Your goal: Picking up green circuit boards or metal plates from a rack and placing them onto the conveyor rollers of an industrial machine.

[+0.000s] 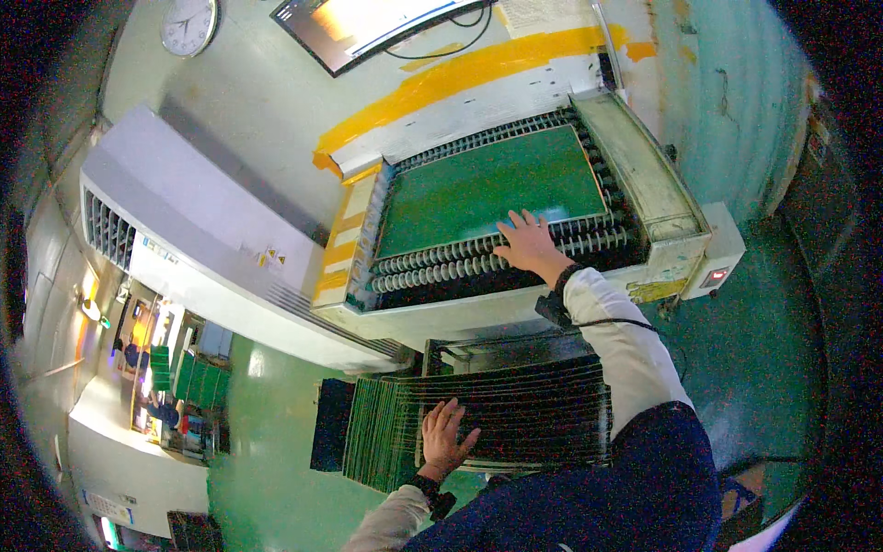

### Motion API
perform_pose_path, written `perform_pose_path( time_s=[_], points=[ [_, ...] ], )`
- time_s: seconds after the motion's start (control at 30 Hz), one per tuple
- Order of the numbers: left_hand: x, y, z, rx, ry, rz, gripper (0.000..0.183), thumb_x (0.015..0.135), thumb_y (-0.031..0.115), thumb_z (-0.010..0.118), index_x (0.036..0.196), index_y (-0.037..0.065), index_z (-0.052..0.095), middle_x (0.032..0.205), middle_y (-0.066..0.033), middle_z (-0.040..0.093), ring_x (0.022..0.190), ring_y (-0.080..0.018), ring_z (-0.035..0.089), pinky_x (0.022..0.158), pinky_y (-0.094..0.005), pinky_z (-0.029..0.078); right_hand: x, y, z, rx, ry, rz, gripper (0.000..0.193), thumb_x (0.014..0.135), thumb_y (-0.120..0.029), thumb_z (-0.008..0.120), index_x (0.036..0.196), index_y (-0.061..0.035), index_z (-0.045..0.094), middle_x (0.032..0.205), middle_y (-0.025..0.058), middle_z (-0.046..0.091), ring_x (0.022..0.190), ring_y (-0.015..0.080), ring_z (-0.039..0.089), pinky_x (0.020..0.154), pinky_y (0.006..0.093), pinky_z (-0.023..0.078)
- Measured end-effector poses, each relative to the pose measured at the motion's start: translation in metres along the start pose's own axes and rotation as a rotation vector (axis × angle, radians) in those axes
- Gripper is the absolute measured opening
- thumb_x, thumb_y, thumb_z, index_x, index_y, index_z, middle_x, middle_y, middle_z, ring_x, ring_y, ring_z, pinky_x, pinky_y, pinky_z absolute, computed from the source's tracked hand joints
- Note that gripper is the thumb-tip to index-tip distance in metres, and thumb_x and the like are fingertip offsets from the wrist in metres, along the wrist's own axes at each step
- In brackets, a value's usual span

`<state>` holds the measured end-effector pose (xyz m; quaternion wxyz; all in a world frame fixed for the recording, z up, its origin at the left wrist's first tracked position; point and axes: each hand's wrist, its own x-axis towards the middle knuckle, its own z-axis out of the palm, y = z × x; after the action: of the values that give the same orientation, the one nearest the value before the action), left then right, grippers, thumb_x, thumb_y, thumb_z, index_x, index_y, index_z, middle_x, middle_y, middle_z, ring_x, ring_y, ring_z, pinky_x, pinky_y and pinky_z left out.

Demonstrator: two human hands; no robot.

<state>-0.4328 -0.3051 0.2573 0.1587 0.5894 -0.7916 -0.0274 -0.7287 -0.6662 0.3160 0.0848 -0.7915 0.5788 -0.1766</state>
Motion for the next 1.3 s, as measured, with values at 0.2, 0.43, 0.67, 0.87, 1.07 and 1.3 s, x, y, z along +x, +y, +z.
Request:
perform_pose_path(
  time_s=[0.2, 0.43, 0.67, 0.87, 1.07, 1.3],
  points=[
    [-0.002, -0.004, 0.005, -0.061, -0.001, -0.025, 0.060, 0.089, 0.048, 0.076, 0.136, 0.012, 0.064, 0.153, -0.0090, 0.053, 0.141, -0.0380, 0.046, 0.117, -0.0562, 0.034, 0.022, -0.001, 0.000, -0.034, 0.006, 0.036, 0.069, 0.096, -0.055, 0.065, 0.154, -0.0216, 0.050, 0.166, 0.0154, 0.036, 0.154, 0.0410, 0.029, 0.121, 0.0656, 0.024],
    [-0.001, -0.002, 0.003, -0.036, 0.028, -0.014, 0.057, 0.087, 0.045, 0.079, 0.129, 0.008, 0.067, 0.149, -0.0090, 0.056, 0.139, -0.0356, 0.049, 0.117, -0.0521, 0.036, 0.041, 0.005, -0.010, 0.009, -0.036, 0.078, 0.068, 0.096, -0.053, 0.065, 0.154, -0.0198, 0.051, 0.168, 0.0146, 0.034, 0.156, 0.0407, 0.026, 0.124, 0.0659, 0.020],
    [-0.004, -0.006, 0.006, -0.007, -0.008, -0.021, 0.061, 0.087, 0.047, 0.078, 0.132, 0.008, 0.065, 0.151, -0.0089, 0.054, 0.140, -0.0352, 0.047, 0.118, -0.0521, 0.035, 0.047, 0.006, -0.016, 0.004, -0.031, 0.115, 0.065, 0.099, -0.051, 0.063, 0.154, -0.0176, 0.050, 0.169, 0.0164, 0.032, 0.156, 0.0405, 0.025, 0.125, 0.0642, 0.019],
    [0.000, -0.003, 0.006, -0.012, -0.014, -0.021, 0.060, 0.088, 0.049, 0.077, 0.131, 0.008, 0.067, 0.151, -0.0090, 0.054, 0.141, -0.0351, 0.047, 0.118, -0.0517, 0.034, 0.044, 0.017, -0.018, -0.027, -0.034, 0.118, 0.066, 0.099, -0.051, 0.062, 0.152, -0.0131, 0.051, 0.167, 0.0174, 0.034, 0.155, 0.0407, 0.028, 0.123, 0.0621, 0.024],
    [-0.004, -0.006, 0.009, 0.004, -0.014, -0.019, 0.059, 0.088, 0.047, 0.076, 0.130, 0.007, 0.067, 0.151, -0.0093, 0.054, 0.141, -0.0358, 0.047, 0.118, -0.0521, 0.034, 0.020, 0.021, -0.032, -0.020, -0.116, 0.072, 0.063, 0.097, -0.050, 0.064, 0.147, -0.0128, 0.057, 0.160, 0.0166, 0.045, 0.149, 0.0386, 0.038, 0.118, 0.0611, 0.030],
    [-0.008, -0.006, 0.002, 0.016, -0.047, -0.041, 0.059, 0.090, 0.048, 0.075, 0.133, 0.008, 0.066, 0.154, -0.0091, 0.052, 0.145, -0.0347, 0.043, 0.120, -0.0527, 0.031, -0.049, 0.005, -0.062, 0.319, -0.189, -0.147, 0.045, 0.095, -0.052, 0.065, 0.109, -0.0112, 0.077, 0.108, 0.0162, 0.076, 0.103, 0.0392, 0.071, 0.089, 0.0518, 0.055]
  ],
)
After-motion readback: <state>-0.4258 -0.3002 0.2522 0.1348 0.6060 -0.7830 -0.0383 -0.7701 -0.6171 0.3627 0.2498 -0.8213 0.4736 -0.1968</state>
